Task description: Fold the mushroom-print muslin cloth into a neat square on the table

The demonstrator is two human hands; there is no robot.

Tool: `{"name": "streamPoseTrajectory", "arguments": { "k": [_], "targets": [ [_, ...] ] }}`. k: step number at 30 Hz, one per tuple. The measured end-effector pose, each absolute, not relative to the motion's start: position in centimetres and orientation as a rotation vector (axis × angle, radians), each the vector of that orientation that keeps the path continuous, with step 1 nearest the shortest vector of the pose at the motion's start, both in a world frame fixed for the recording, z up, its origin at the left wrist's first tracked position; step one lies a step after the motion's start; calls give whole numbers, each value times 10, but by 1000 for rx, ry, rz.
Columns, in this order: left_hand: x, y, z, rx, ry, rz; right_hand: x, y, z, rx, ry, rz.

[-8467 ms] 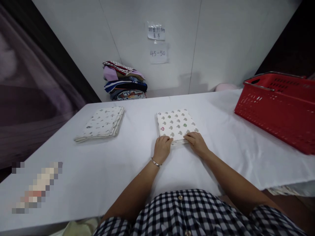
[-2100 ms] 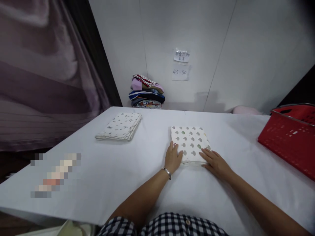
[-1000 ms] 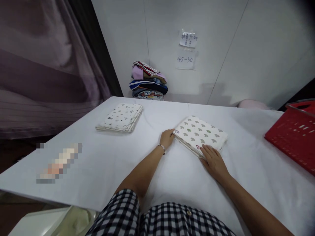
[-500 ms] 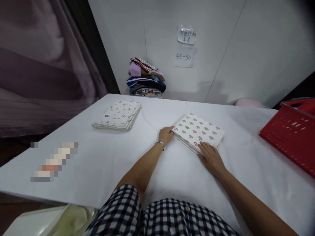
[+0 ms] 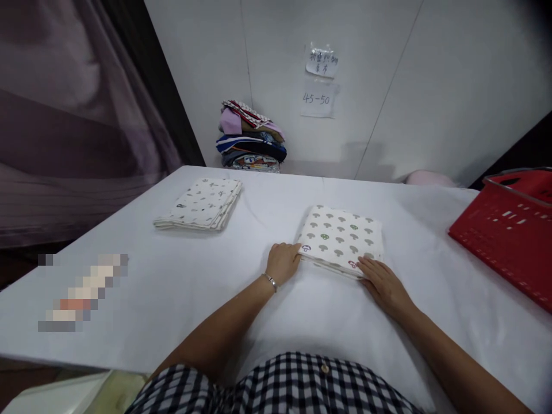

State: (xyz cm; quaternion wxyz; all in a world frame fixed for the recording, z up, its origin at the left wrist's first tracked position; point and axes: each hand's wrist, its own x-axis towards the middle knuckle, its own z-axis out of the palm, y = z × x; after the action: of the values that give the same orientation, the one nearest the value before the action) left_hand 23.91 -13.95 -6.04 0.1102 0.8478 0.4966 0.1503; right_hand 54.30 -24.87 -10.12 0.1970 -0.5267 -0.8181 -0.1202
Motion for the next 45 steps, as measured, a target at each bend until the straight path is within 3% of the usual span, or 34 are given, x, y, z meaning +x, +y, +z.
{"name": "streamPoseTrajectory", "arguments": {
  "k": [5,9,13,22,39,45],
  "targets": [
    [262,-137,-43,2596,1264,629,539,-245,-102,-1488,-2288,-336],
    [280,-129,-57,2632,1050,483,542,-246,-105,-1485,-2294,-312],
    [282,-122,-72,2632,1054,442,542,-251,-95,-1503,-2289,-212],
    [310,-101,-49,2592,1186,363,508,-196,-51,-1802,-2126,46],
    [314,-93,-74,2642,1214,209,540,-134,-68,-2328,-1761,216],
    [314,-90,-69,2539,1178,215,558,-135,-86,-2147,-1737,245]
  ]
}}
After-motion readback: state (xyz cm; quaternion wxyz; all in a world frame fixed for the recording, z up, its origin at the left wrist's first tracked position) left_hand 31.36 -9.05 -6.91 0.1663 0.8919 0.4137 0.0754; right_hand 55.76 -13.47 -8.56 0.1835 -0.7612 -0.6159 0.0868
